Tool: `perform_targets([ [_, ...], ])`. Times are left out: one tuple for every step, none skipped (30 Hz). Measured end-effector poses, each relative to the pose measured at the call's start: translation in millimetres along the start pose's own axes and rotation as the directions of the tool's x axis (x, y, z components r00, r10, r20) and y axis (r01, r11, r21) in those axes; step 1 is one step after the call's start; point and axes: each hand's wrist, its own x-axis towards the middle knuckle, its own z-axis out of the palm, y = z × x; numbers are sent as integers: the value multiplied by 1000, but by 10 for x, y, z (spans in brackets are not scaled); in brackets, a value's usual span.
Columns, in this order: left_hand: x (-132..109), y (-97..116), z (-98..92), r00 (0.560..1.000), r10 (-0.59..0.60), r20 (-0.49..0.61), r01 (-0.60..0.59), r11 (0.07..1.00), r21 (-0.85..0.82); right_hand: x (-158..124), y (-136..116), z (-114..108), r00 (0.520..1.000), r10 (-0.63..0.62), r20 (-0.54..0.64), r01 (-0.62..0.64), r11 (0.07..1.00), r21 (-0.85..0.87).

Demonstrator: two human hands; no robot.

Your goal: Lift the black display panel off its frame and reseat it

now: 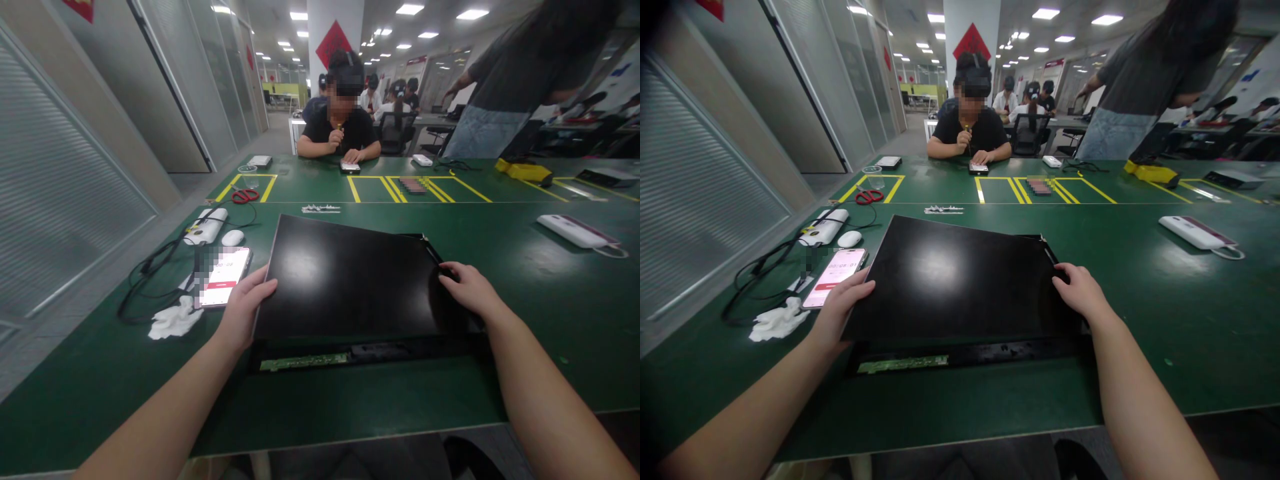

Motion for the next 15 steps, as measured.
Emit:
perform_targets([
  [-5, -10, -5, 1000, 7, -1, -7, 1000, -1, 2, -4, 2, 1000, 7, 1, -7, 1000, 4],
  [-11, -20, -9, 1000, 15, 0, -15, 1000, -3, 5, -9, 3, 1000, 14, 4, -14, 1000, 11],
  [-17, -29, -12, 1000, 27, 1, -27, 1000, -4, 8, -13, 5, 1000, 20, 7, -20, 1000, 20],
  [-24, -36, -14, 999, 36, 7, -36, 999, -4, 12, -17, 7, 1000, 24, 8, -25, 999, 30],
  [-30, -41, -16, 999, 45, 12, -45, 999, -5, 17, -20, 9, 1000, 29, 7, -29, 999, 39],
  [-36, -44, -17, 998, 54, 14, -54, 999, -5, 21, -23, 11, 999, 32, 5, -33, 998, 50],
  [-42, -44, -19, 998, 61, 14, -61, 998, -6, 25, -26, 13, 999, 34, 1, -34, 998, 60],
  [-49, -43, -19, 998, 67, 15, -67, 998, -7, 28, -29, 13, 999, 35, -5, -34, 997, 72],
  [-56, -40, -19, 997, 74, 17, -74, 997, -8, 30, -33, 11, 999, 36, -15, -35, 996, 86],
  [-64, -36, -17, 997, 81, 19, -81, 997, -8, 32, -39, 5, 999, 42, -25, -39, 994, 102],
  [-74, -31, -13, 996, 90, 17, -90, 996, -5, 33, -46, -4, 998, 56, -34, -52, 991, 121],
  [-84, -26, -7, 995, 98, 14, -98, 995, 0, 34, -53, -16, 996, 80, -39, -74, 987, 142],
  [-94, -20, 0, 995, 104, 7, -104, 995, 6, 33, -60, -31, 993, 109, -39, -101, 981, 166],
  [-104, -15, 9, 994, 108, -3, -108, 994, 10, 32, -64, -45, 991, 131, -37, -122, 973, 194],
  [-111, -11, 18, 994, 110, -11, -110, 994, 13, 30, -65, -57, 989, 143, -37, -132, 965, 225],
])
